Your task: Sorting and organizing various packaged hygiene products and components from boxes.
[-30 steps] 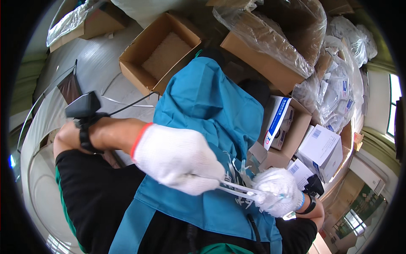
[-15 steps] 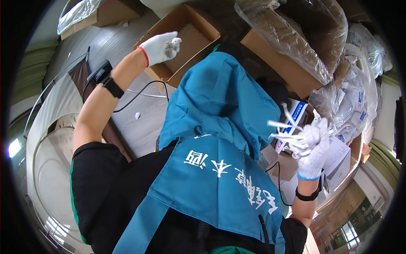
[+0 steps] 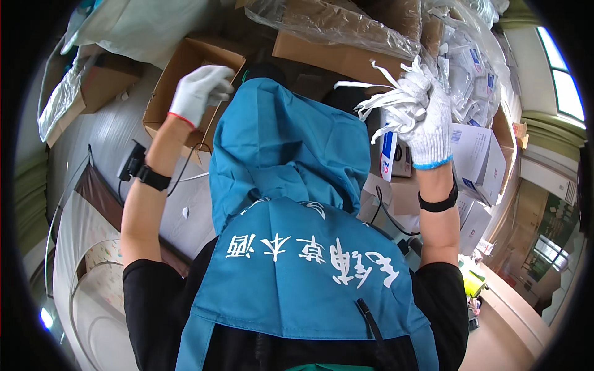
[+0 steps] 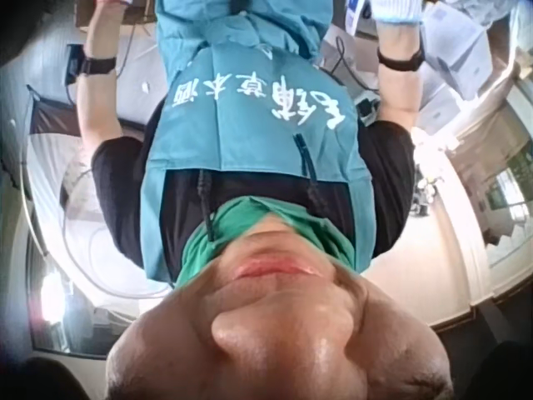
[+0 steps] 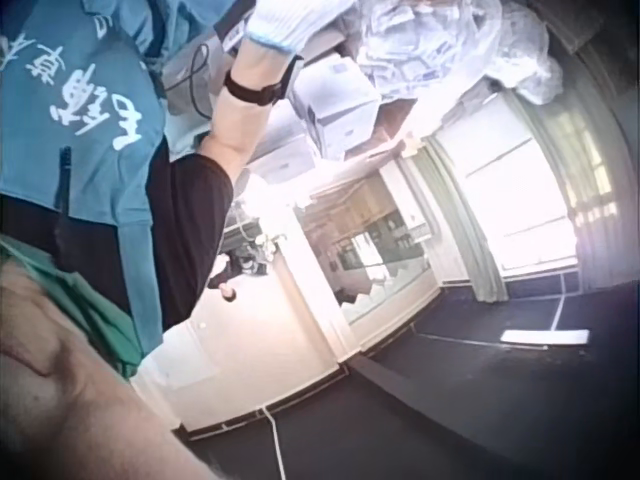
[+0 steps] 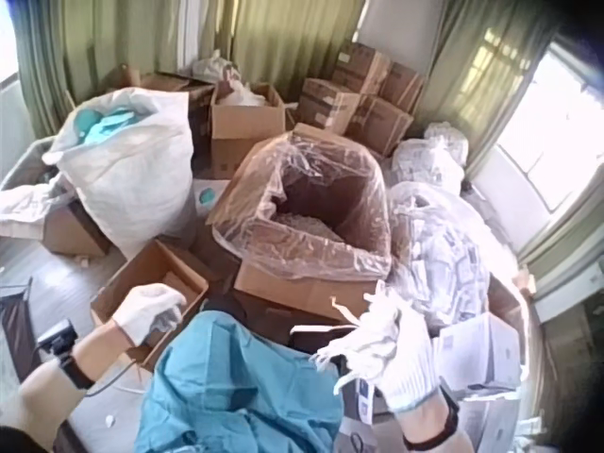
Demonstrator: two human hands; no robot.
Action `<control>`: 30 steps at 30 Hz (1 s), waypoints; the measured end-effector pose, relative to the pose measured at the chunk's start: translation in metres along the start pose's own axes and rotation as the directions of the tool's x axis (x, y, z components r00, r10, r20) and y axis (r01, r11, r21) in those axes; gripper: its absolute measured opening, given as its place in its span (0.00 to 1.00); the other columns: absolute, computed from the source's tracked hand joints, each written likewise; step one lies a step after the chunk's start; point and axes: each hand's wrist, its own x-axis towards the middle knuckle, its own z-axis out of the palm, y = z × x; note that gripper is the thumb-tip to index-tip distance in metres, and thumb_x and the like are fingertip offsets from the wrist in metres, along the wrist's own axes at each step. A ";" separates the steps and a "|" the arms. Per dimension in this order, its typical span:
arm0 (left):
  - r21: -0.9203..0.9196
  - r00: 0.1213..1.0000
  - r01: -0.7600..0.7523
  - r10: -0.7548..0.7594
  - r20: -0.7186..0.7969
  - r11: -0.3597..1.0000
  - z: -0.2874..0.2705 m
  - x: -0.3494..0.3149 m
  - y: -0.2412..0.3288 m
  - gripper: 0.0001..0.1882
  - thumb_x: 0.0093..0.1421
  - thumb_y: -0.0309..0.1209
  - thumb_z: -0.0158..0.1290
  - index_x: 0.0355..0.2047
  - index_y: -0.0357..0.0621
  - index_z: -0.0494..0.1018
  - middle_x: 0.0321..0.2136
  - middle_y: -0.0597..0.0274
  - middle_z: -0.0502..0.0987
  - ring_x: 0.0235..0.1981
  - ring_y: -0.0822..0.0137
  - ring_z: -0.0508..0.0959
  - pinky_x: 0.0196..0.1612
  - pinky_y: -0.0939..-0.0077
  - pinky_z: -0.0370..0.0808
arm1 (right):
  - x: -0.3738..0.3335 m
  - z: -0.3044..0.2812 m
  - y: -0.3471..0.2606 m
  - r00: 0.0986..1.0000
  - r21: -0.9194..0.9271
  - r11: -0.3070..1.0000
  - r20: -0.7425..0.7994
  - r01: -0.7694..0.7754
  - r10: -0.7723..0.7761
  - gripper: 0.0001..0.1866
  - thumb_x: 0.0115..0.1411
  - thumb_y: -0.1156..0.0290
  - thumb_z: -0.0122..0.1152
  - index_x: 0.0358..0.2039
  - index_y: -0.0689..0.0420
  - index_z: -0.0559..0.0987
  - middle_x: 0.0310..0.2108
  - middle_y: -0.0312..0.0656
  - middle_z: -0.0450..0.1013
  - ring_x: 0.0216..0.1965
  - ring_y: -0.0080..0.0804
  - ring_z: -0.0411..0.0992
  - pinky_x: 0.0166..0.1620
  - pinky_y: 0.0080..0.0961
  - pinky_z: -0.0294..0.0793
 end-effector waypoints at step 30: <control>0.265 0.634 -0.772 0.666 0.393 0.578 0.198 -0.055 0.016 0.26 0.57 0.23 0.56 0.57 0.43 0.66 0.25 0.53 0.78 0.25 0.56 0.80 0.29 0.71 0.76 | -0.022 -0.015 0.021 0.999 -0.040 0.998 0.006 0.052 -0.051 0.17 0.68 0.62 0.48 0.22 0.49 0.66 0.14 0.29 0.56 0.16 0.21 0.57 0.19 0.18 0.59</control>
